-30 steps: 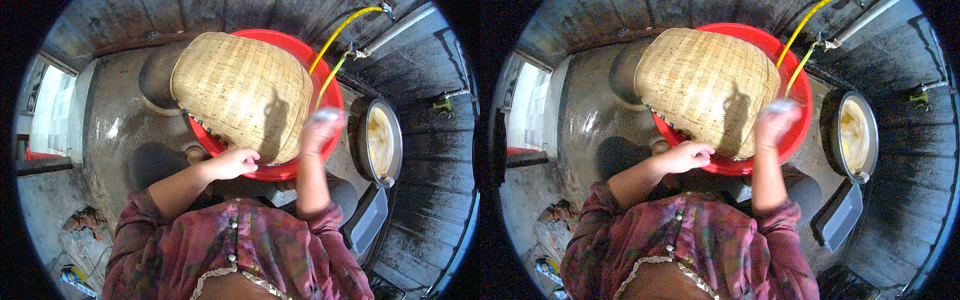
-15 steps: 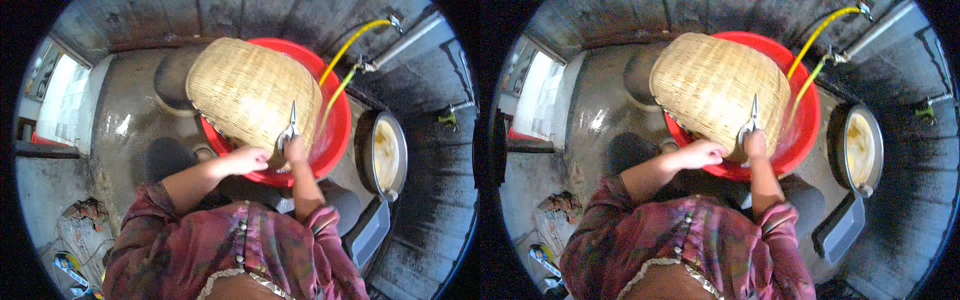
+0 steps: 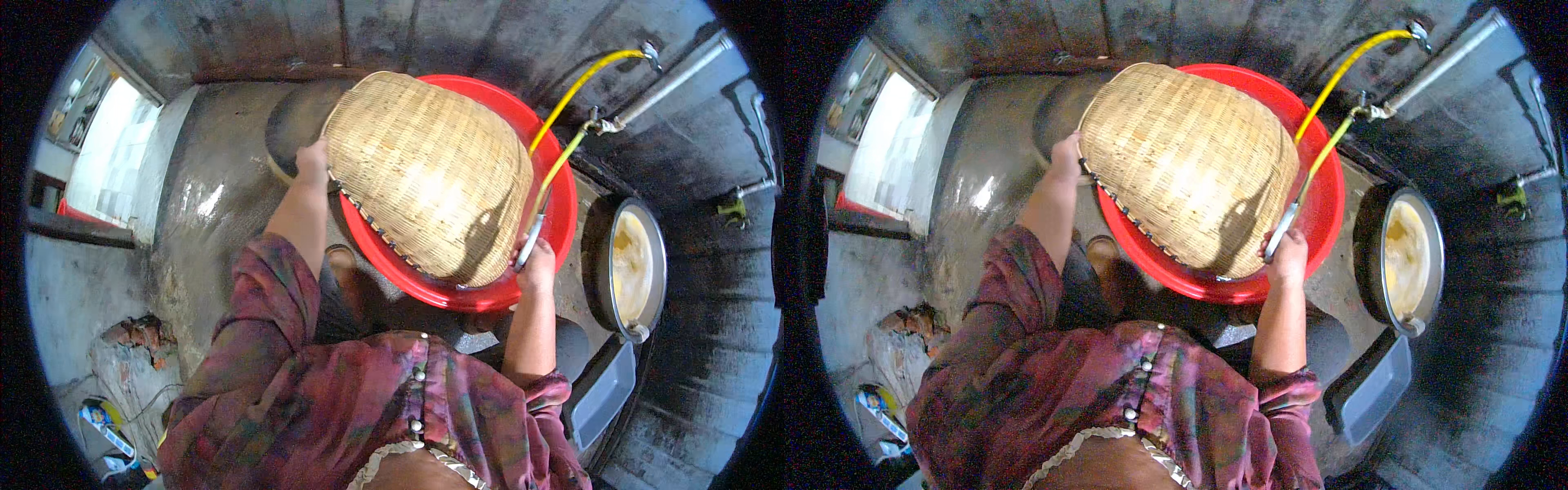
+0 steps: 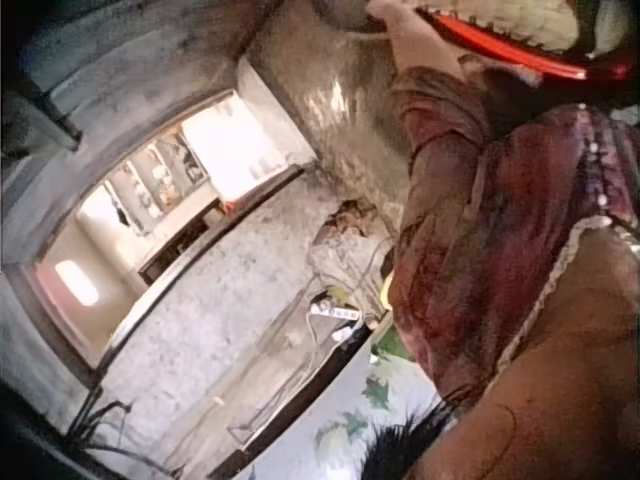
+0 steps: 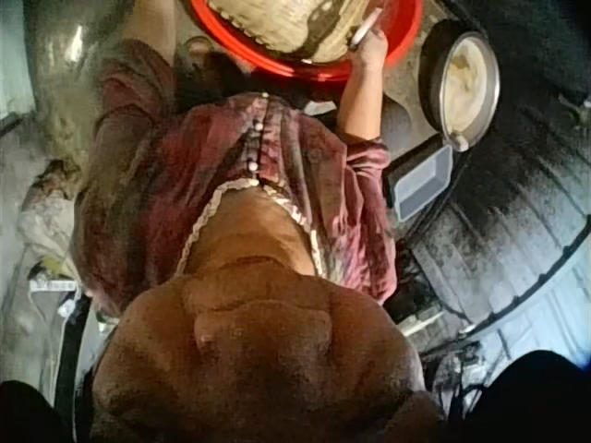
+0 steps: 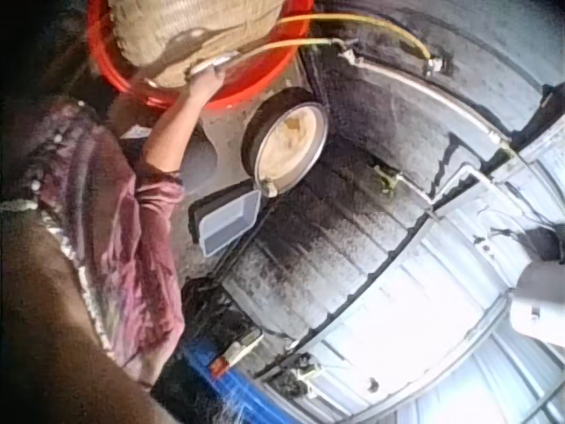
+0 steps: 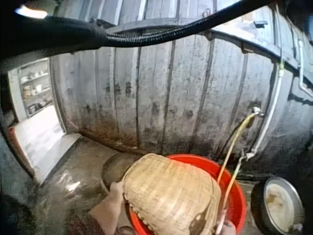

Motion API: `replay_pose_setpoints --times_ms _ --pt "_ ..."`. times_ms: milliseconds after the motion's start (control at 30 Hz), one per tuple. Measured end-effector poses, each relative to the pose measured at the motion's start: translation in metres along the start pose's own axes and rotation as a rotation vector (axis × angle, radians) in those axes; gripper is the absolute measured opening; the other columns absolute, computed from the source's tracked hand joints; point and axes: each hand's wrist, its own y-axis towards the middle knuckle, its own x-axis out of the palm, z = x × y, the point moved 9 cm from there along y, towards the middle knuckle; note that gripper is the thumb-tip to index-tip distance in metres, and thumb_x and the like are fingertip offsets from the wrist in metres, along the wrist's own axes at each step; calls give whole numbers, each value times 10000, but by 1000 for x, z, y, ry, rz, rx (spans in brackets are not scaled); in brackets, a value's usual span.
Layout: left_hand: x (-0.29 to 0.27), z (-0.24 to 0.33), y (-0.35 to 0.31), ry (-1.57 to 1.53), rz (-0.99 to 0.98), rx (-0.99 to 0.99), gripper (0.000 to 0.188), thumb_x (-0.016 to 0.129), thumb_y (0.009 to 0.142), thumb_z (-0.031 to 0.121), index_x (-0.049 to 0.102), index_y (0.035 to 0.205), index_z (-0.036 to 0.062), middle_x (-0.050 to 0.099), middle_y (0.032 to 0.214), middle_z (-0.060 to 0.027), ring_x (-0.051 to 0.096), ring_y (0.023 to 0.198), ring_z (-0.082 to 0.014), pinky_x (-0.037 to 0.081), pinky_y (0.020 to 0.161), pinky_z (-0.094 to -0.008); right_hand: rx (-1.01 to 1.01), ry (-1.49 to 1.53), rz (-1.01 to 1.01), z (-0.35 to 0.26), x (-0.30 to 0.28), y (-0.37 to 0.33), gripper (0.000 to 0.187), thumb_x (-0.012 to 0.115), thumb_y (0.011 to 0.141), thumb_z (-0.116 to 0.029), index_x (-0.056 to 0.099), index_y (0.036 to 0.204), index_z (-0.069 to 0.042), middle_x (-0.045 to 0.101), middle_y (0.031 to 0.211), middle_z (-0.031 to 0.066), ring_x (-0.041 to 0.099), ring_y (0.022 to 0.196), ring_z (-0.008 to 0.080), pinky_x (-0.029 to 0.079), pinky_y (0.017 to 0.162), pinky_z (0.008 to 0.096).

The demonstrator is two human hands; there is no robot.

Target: The person sits on the floor and uses scissors to scrape the inside of a woven basket held over a red basin. The person repeatedly dips the basket into the water and scrapes the surface with the scissors, then flips the basket to scrape the exterior.

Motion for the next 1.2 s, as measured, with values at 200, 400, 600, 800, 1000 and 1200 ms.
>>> replay_pose_setpoints --times_ms 200,400,600,800,1000,1200 --pt "55 24 -77 -345 -592 -314 427 391 927 255 398 1266 -5 498 1238 -174 488 1137 -320 407 948 -477 -91 -114 122 -4 -30 -13 85 486 831 -78 525 768 -36 536 588 55 501 433 152 415 375 276" --pt "46 135 -150 -281 -569 -15 367 506 904 243 499 1160 -20 559 1143 -155 544 1029 -299 443 895 -463 -178 -92 195 -16 -40 -40 73 492 817 -73 524 763 -37 533 597 44 486 429 135 398 380 270" --pt "-37 166 -82 -350 -259 12 372 540 888 251 515 1173 14 556 1167 -141 537 1051 -303 436 906 -460 -229 -470 291 -48 -53 -36 186 540 787 -97 585 915 30 597 693 81 563 576 161 429 516 297" --pt "-100 140 -21 -287 -189 72 420 399 937 327 482 1215 23 518 1222 -155 519 1083 -324 410 941 -478 -442 -629 273 -88 -37 -48 265 514 829 -34 493 1092 -23 593 765 80 557 635 129 446 551 260" --pt "-150 115 -40 -310 -88 -1 436 295 952 318 447 1245 34 491 1254 -160 486 1132 -336 387 962 -495 -985 -237 292 -169 -9 -103 594 508 860 -34 218 1376 -80 578 938 102 546 769 145 453 680 276" --pt "-163 88 -12 -347 -92 -47 421 322 937 330 483 1219 63 518 1230 -143 495 1113 -340 375 958 -511 -281 -964 -175 7 67 -47 569 549 838 -68 301 1348 -15 521 1198 229 481 1165 270 397 941 355"
